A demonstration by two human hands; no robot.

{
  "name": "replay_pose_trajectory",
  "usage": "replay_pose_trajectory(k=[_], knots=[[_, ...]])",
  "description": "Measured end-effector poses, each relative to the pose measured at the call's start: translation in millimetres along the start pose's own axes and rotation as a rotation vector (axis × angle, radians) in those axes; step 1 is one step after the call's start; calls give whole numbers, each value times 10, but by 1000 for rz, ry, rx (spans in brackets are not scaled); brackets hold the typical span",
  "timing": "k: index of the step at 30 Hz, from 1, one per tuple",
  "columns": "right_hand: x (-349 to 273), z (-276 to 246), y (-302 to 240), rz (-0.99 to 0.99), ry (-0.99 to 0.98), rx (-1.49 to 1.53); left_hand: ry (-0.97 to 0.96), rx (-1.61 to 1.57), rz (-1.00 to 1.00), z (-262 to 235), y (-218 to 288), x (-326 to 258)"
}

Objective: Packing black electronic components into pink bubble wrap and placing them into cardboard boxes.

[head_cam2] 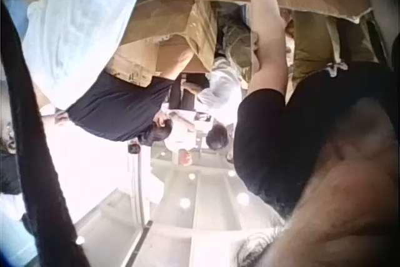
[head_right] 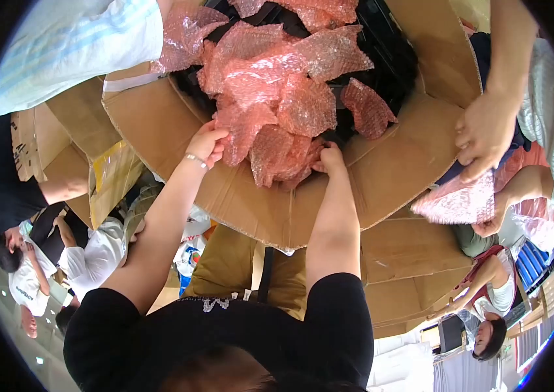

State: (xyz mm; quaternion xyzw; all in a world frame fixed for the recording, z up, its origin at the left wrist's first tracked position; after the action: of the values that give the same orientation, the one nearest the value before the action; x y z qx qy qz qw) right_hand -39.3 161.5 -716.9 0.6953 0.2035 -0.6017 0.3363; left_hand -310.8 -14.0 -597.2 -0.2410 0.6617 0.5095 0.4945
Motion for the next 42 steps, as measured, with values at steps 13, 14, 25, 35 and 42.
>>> replay_pose_trajectory(k=[13,14,25,35,42], knots=[[-561,-143,-294,-298,655,-1054,-199,-328,527,-42,1274,-1107],[-748,-158,-324,-305,710,-988,-220,-298,549,59,1323,-1244],[-3650,-758,367,-630,1098,-913,-179,341,930,415,1468,-2453],[-5494,-728,2074,-1362,490,-368,-556,340,897,1390,984,-3933],[-5587,-994,2495,-1307,821,-269,-743,508,940,2090,331,-5006]])
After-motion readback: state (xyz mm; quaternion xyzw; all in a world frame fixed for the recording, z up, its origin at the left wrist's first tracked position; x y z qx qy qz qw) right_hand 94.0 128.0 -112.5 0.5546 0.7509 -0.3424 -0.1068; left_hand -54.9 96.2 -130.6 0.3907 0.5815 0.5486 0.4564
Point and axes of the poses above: each hand's wrist, its own x-axis towards the middle knuckle, its own z-axis out of the palm, y = z × x, the point moved 7 cm from there along x, towards the middle knuckle, and after that the axes turned 15 degrees about z, right-handed, at the moved point
